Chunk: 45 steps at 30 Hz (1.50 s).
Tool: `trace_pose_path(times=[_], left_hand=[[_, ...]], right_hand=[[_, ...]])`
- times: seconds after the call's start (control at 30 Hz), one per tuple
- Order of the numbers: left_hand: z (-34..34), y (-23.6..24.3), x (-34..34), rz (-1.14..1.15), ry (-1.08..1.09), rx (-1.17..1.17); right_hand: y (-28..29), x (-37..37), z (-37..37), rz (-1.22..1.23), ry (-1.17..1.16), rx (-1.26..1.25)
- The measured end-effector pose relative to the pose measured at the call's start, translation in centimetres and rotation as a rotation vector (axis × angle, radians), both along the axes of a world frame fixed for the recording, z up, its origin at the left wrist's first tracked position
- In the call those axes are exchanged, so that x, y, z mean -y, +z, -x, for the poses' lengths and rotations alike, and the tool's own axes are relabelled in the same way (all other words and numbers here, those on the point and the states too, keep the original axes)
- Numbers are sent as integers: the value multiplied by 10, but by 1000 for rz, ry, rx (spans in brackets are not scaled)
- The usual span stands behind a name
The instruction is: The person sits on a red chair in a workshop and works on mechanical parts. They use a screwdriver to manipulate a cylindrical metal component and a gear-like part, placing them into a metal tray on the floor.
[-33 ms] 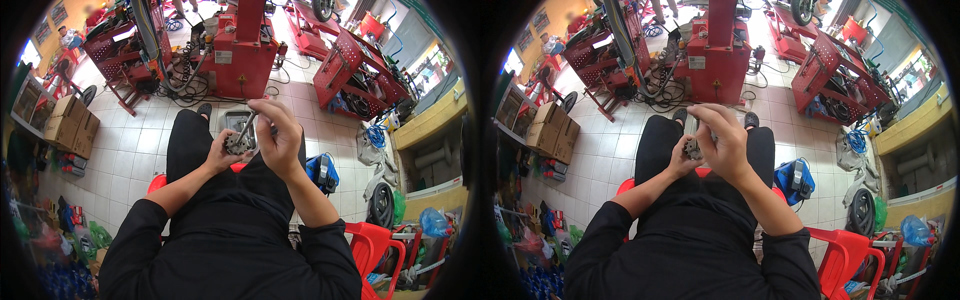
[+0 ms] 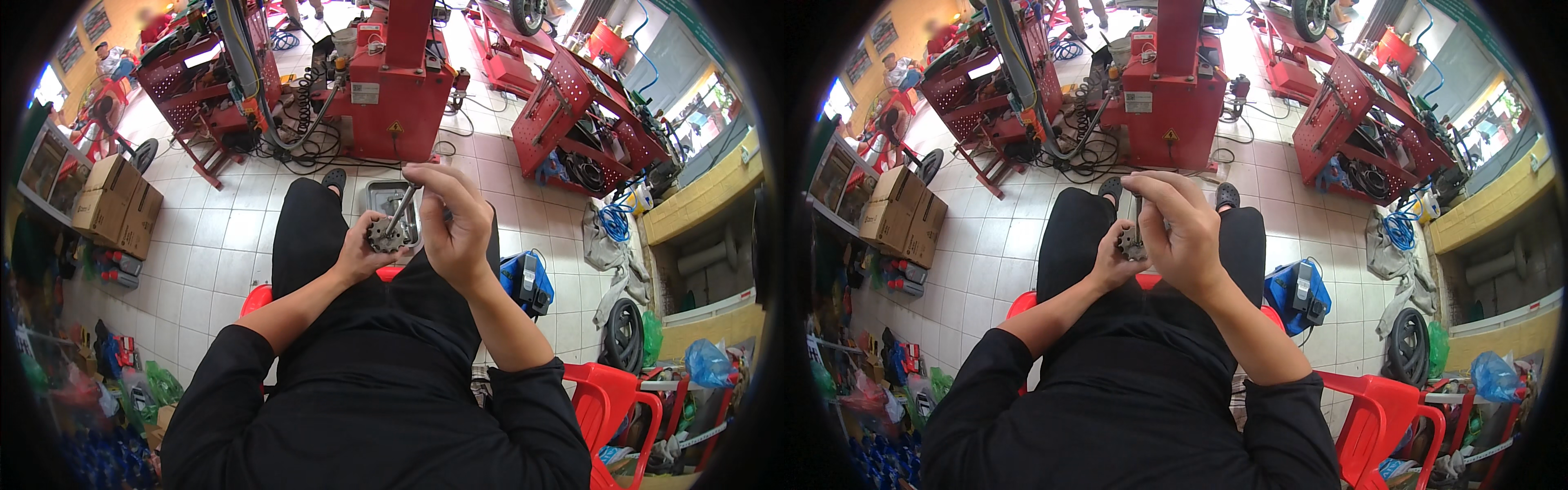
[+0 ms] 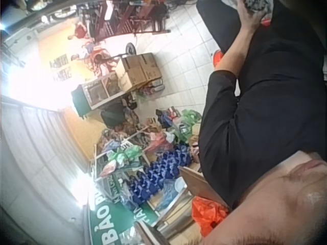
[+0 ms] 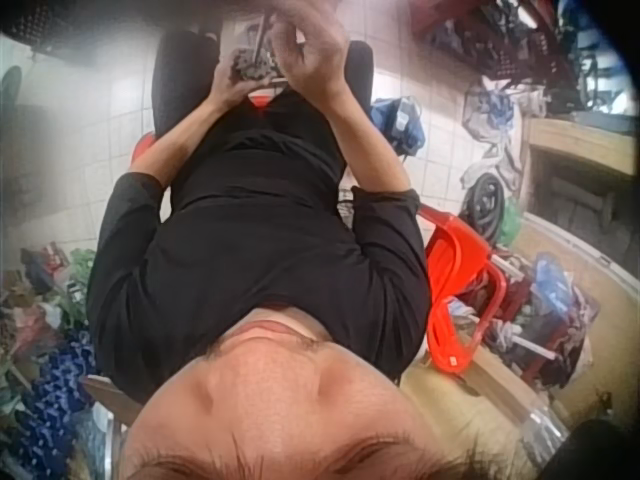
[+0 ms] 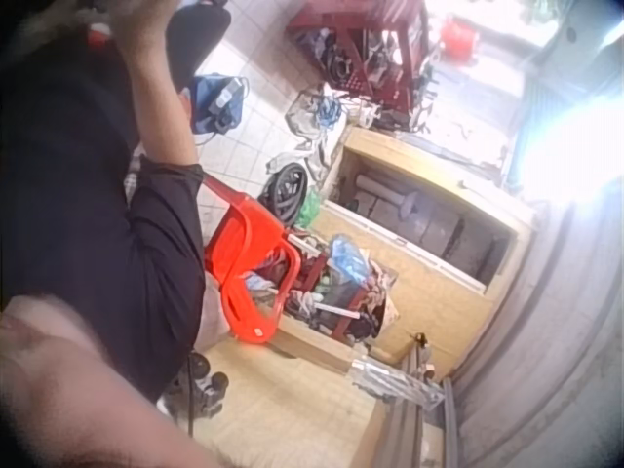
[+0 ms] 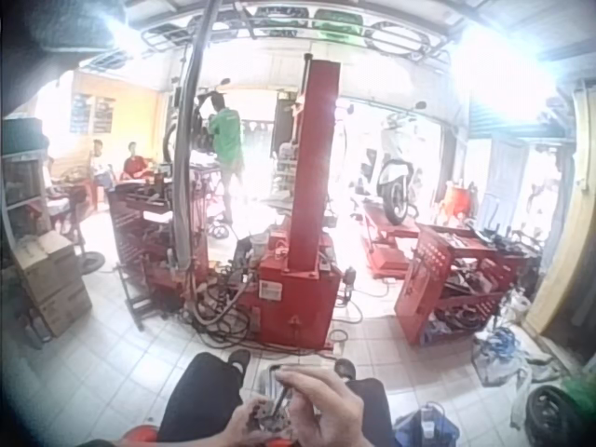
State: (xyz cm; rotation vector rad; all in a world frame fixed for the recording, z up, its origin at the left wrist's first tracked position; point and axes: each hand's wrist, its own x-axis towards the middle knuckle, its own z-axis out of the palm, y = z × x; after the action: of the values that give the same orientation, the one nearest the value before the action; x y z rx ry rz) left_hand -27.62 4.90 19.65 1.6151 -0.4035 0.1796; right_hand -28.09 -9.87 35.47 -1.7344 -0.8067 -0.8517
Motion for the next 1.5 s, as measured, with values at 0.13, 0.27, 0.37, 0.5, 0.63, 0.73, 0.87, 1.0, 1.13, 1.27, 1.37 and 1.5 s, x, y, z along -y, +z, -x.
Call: trace_pose_path(times=[0.13,0.27,0.37,0.5,0.63,0.73,0.87,1.0,1.13,1.27,1.37,1.5], left_hand=[[2,8,3,10,4,13],[1,2,2,-48,12,16],[-1,-4,1,6,-8,-17],[-2,-6,2,35,-13,-29],[0,-2,1,60,-48,-108],[1,5,6,104,-80,-73],[3,8,3,-11,-60,17],[1,5,1,7,-69,6],[4,11,2,32,-88,-73],[5,15,3,-40,-52,-60],[4,15,2,-19,-73,-71],[2,7,2,20,-102,-53]], right_hand=[[-5,-1,3,21,-9,-60],[-10,-10,5,-354,248,-390],[-1,-9,6,-487,438,-588],[-6,3,-4,-384,410,-612],[-5,2,-3,-156,99,-400],[-2,4,-3,-11,-35,-104],[1,5,-3,117,-56,94],[-4,1,0,108,17,23],[-7,-2,1,-140,230,-293],[-9,2,-3,-143,324,-298],[-9,3,-2,-126,380,-289],[-3,5,0,-135,456,-326]])
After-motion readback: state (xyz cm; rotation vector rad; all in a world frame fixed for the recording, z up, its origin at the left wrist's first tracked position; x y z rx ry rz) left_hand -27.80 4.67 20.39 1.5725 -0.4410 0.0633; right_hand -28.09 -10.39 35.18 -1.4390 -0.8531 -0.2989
